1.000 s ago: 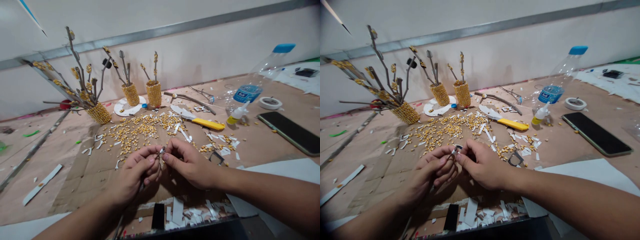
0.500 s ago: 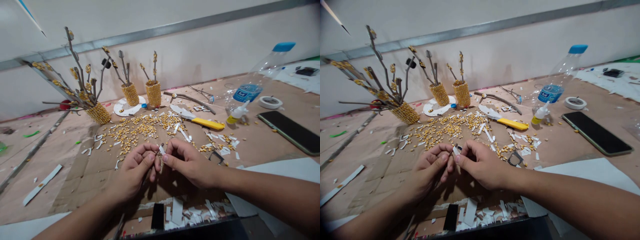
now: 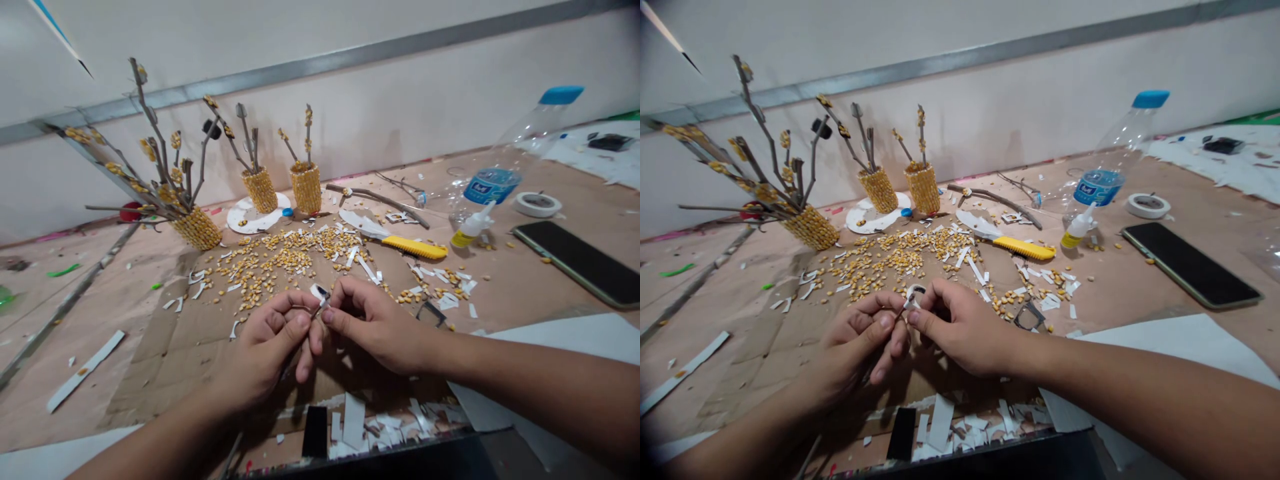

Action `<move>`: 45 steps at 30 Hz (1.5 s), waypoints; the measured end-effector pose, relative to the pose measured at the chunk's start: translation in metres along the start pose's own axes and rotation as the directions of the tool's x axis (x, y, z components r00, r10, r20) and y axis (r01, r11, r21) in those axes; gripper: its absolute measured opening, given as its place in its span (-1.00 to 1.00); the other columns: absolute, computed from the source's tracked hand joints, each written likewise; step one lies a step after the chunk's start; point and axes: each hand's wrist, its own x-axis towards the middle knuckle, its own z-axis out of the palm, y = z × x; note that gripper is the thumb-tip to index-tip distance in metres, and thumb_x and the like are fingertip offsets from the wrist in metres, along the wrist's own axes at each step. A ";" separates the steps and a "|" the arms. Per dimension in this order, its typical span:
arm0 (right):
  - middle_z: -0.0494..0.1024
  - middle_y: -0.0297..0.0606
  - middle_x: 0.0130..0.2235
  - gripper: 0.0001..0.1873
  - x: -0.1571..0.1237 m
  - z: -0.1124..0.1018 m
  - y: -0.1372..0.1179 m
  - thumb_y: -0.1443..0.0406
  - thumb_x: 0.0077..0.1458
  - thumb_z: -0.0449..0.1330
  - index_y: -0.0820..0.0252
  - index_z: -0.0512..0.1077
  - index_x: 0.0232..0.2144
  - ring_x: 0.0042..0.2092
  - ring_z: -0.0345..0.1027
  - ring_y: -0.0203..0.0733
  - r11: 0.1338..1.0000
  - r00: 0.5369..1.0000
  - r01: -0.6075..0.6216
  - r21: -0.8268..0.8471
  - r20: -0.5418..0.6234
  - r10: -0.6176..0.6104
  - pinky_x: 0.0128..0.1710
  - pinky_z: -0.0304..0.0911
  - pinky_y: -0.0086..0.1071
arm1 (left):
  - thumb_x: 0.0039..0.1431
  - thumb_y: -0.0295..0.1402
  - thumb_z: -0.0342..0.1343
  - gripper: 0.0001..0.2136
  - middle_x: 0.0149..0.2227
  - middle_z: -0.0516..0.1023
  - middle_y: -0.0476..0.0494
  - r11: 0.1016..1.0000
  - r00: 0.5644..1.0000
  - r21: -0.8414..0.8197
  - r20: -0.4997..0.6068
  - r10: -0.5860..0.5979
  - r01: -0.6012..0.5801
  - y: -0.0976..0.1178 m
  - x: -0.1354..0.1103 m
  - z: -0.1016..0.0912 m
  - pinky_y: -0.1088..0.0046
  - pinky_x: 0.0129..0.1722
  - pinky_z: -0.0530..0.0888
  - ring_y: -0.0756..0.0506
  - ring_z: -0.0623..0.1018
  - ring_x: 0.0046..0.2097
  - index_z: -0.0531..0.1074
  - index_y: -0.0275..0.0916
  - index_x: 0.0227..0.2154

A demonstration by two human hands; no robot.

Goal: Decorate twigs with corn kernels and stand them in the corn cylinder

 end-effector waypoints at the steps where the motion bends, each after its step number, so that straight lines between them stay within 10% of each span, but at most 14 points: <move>1: 0.49 -0.37 -0.42 -0.50 0.000 0.000 0.000 -0.14 0.22 0.30 0.10 0.28 -0.32 -0.41 0.31 -0.26 1.000 1.000 0.008 0.007 0.006 -0.008 -0.40 0.23 -0.35 | 0.39 -0.28 0.27 -0.84 -0.45 0.63 0.00 1.000 1.000 -0.016 0.021 0.001 -0.001 0.000 0.000 0.000 0.73 -0.63 0.29 0.14 0.45 -0.65 0.47 -0.22 -0.09; 8: 0.40 -0.40 -0.41 -0.53 0.000 -0.001 0.000 -0.09 0.20 0.34 0.12 0.31 -0.35 -0.37 0.24 -0.26 0.993 0.994 0.108 -0.044 -0.015 -0.108 -0.40 0.17 -0.37 | 0.37 -0.23 0.30 -0.75 -0.43 0.70 -0.04 0.983 0.978 -0.062 0.135 -0.161 0.170 0.000 0.000 -0.002 0.74 -0.65 0.24 0.15 0.39 -0.69 0.32 -0.14 -0.15; 14: 0.43 -0.34 -0.35 -0.72 0.001 -0.004 0.002 0.10 0.24 0.29 0.14 0.35 -0.33 -0.32 0.30 -0.22 0.978 0.987 0.146 -0.149 -0.050 -0.155 -0.32 0.23 -0.33 | 0.20 -0.07 0.42 -0.61 -0.47 0.64 -0.10 0.957 0.959 0.064 0.000 -0.282 0.281 -0.001 0.000 -0.002 0.67 -0.61 0.37 0.09 0.50 -0.62 0.40 -0.25 -0.36; 24: 0.44 -0.35 -0.38 -0.76 0.001 -0.005 -0.004 0.13 0.21 0.28 0.13 0.34 -0.34 -0.35 0.29 -0.25 0.975 0.988 0.128 -0.182 -0.057 -0.140 -0.37 0.22 -0.35 | 0.04 -0.28 0.53 -0.71 -0.49 0.57 0.03 0.940 0.980 0.303 -0.166 -0.108 0.154 0.003 -0.005 -0.005 0.65 -0.51 0.45 0.09 0.49 -0.52 0.50 -0.26 -0.41; 45: 0.49 -0.40 -0.44 -0.57 -0.001 -0.007 -0.007 0.01 0.13 0.43 0.14 0.35 -0.36 -0.41 0.36 -0.32 0.997 0.998 0.057 0.060 0.008 -0.058 -0.42 0.26 -0.42 | 0.23 0.05 0.33 -0.61 -0.61 0.44 0.13 0.942 0.979 0.319 -0.202 -0.038 0.103 0.003 -0.012 -0.004 0.71 -0.64 0.27 0.15 0.31 -0.65 0.52 -0.21 -0.35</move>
